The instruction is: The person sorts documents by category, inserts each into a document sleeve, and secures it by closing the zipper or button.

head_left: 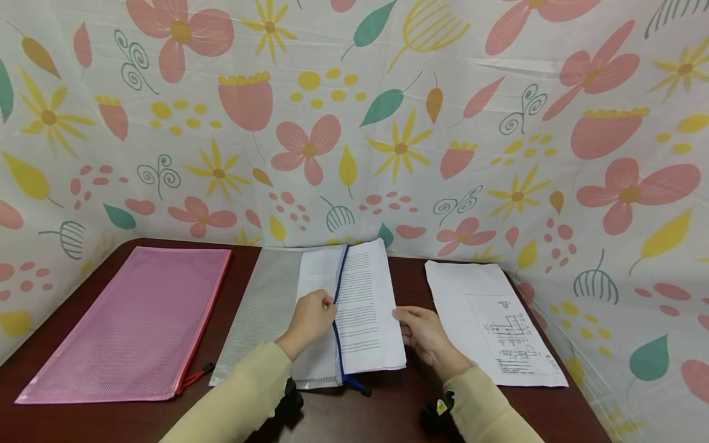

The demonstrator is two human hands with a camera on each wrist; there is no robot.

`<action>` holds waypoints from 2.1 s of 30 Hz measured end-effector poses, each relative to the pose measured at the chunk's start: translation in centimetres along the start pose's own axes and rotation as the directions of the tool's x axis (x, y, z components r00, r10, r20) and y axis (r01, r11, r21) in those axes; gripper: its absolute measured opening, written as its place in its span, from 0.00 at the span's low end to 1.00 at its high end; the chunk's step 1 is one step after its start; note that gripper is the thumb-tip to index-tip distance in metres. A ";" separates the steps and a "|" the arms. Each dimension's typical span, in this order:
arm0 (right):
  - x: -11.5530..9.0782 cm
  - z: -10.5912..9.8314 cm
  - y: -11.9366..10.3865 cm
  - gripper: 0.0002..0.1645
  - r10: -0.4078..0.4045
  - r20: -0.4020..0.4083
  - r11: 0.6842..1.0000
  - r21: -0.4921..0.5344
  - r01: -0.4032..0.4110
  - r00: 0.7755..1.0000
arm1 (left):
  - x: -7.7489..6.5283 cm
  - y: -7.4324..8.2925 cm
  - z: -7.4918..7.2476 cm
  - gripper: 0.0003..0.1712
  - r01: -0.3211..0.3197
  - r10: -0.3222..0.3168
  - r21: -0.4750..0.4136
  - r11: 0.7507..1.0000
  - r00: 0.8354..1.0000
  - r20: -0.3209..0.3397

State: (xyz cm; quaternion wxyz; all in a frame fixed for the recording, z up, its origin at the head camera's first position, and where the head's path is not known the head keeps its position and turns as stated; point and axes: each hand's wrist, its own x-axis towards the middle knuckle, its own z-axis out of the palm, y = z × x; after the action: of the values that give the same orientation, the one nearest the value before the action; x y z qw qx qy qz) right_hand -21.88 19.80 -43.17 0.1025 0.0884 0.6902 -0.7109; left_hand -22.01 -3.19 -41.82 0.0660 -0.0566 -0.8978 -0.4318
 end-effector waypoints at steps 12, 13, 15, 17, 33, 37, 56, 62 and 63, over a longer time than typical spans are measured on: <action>-0.1 0.4 0.2 0.22 -0.003 0.024 1.000 0.018 0.002 1.000 | 0.0 0.3 0.2 0.05 -0.027 0.027 -0.004 1.000 1.000 0.006; -0.1 0.5 0.2 0.22 -0.004 0.024 1.000 0.019 0.003 1.000 | 0.0 0.3 0.2 0.05 -0.032 0.032 -0.002 0.999 0.999 0.003; -0.2 0.5 0.2 0.22 -0.006 0.025 1.000 0.017 0.005 1.000 | 0.0 0.3 0.3 0.05 -0.044 0.044 0.002 0.999 0.999 -0.003; -0.2 0.6 0.2 0.22 -0.007 0.026 1.000 0.016 0.006 1.000 | 0.0 0.3 0.3 0.05 -0.054 0.054 0.005 0.999 0.999 -0.006; -0.1 0.8 0.7 0.21 0.002 0.031 1.000 0.024 -0.003 1.000 | -0.1 0.6 0.4 0.05 -0.051 0.051 0.000 0.999 0.999 -0.001; -0.1 1.0 0.7 0.21 0.005 0.043 1.000 0.029 -0.006 0.999 | -0.1 0.6 0.4 0.04 -0.061 0.061 -0.006 0.998 0.998 -0.006; 0.0 1.8 1.0 0.24 0.004 0.065 1.000 -0.016 -0.003 0.998 | -0.1 0.8 0.8 0.06 -0.066 0.066 -0.047 0.997 0.998 -0.012; 0.0 2.2 0.8 0.25 0.013 0.055 1.000 -0.022 -0.012 0.998 | -0.1 1.1 0.6 0.06 -0.043 0.043 -0.049 0.998 0.999 0.003; 0.0 2.3 0.8 0.25 0.012 0.050 1.000 -0.024 -0.011 0.999 | 0.0 1.2 0.5 0.06 -0.040 0.040 -0.051 0.998 0.999 0.002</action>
State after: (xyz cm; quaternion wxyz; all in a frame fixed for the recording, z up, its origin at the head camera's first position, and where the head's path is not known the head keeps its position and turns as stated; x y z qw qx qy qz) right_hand -21.62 17.52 -43.82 0.1249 0.0731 0.6951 -0.7042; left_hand -21.82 -2.05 -41.26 0.0717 -0.0768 -0.8853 -0.4529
